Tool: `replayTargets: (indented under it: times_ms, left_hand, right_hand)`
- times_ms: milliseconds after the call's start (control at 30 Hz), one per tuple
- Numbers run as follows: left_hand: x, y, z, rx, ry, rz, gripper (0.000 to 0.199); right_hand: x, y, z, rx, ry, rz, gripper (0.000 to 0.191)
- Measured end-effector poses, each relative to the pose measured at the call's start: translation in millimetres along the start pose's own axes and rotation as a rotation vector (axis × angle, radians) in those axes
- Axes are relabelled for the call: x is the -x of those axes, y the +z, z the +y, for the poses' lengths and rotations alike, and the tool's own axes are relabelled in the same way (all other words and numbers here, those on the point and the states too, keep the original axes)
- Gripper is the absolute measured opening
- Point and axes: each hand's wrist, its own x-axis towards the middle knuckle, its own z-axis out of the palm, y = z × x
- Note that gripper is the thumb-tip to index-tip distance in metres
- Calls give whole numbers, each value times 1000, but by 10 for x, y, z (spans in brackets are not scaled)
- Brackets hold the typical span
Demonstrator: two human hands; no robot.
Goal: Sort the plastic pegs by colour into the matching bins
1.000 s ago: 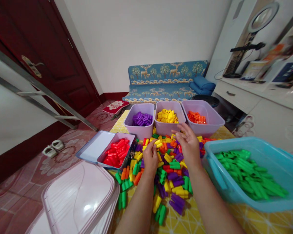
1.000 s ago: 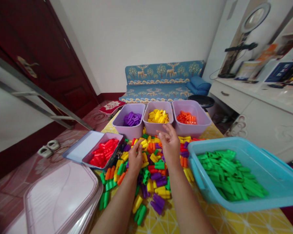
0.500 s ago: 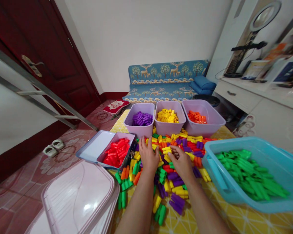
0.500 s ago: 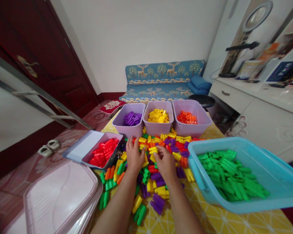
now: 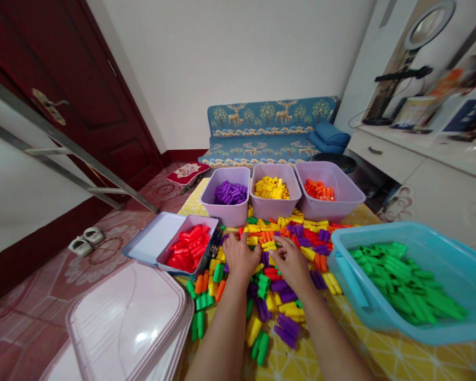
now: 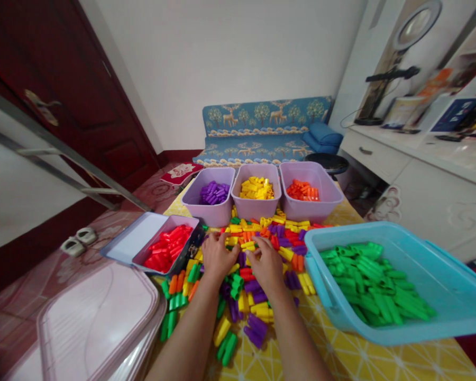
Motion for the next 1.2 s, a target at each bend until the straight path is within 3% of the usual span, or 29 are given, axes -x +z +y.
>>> replayTargets:
  times_ms: [300,467,600,733,833,1033,1100,1200]
  left_hand:
    - [-17,4,-16,86,22,-32,35]
    - [-46,59,-20,503,105,-71,21]
    - [-49,130,-20,819,207,-92,23]
    - [-27,120,-6,1010,190,-133,6]
    - [-10,90,11,1123,160,-143,14]
    - [-22,105,6,1177,162,-228,33]
    - [-29,105,6,1132,140,-179,31]
    - [-30,73,7,999,107,-7,28]
  right_hand:
    - [11,-10,-24,-2,-8,-20,32]
    - [16,-12,-38,2,-14,-22,34]
    - [19,-25,-60,10,18,-23,42]
    - [19,-36,-68,-33,8,-15,45]
    - [17,-45,-87,-97,-14,0,44]
    - [24,-72,-159,-203,-40,-48,37]
    - [22,-68,-143,-198,-43,-1,38]
    - [13,-49,-74,-212,9,74,41]
